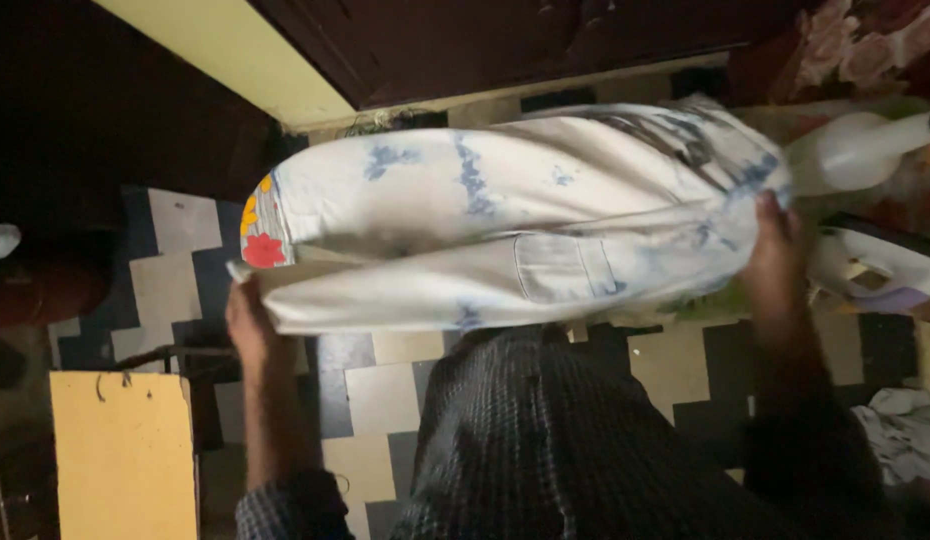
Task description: The person irons a white tie-dye shirt on a floral-patterned ironing board. They smooth the fabric with their hands, use a white iron to press the shirt, and button the front placket. The person then flips the shirt over to iron the back side.
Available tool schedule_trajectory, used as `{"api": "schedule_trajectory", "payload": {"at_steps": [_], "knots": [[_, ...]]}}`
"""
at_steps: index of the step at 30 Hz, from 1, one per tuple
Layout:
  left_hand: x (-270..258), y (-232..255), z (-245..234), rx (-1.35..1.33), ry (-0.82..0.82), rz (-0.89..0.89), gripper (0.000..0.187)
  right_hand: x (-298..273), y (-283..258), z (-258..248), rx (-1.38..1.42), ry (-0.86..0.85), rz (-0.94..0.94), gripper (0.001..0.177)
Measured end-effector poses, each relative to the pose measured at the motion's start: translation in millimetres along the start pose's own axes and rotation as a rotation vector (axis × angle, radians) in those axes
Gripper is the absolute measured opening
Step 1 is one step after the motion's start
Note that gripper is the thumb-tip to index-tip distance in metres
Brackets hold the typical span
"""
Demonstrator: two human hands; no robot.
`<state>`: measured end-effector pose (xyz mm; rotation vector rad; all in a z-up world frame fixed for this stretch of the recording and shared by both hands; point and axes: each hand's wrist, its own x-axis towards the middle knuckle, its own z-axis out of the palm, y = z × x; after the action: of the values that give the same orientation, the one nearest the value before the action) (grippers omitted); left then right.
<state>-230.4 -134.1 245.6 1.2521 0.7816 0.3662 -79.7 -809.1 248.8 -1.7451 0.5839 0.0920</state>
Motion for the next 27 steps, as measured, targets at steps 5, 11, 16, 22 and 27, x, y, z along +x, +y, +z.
{"api": "schedule_trajectory", "payload": {"at_steps": [5,11,16,22,27], "knots": [[-64,61,0,-0.13,-0.08,-0.092,0.046,-18,61,-43,0.751,-0.433,0.03,0.052],[-74,43,-63,0.285,-0.142,-0.36,0.037,-27,148,-123,0.125,-0.539,0.137,0.052],[-15,-31,-93,1.008,-0.171,-0.236,0.028,-24,137,-104,-0.899,-0.463,0.001,0.047],[43,-34,-25,1.222,-0.156,0.06,0.024,38,24,22,-1.093,-0.096,-0.397,0.04],[27,-55,41,1.077,-0.381,0.288,0.017,185,18,102,-0.877,-0.112,-0.593,0.05]]}}
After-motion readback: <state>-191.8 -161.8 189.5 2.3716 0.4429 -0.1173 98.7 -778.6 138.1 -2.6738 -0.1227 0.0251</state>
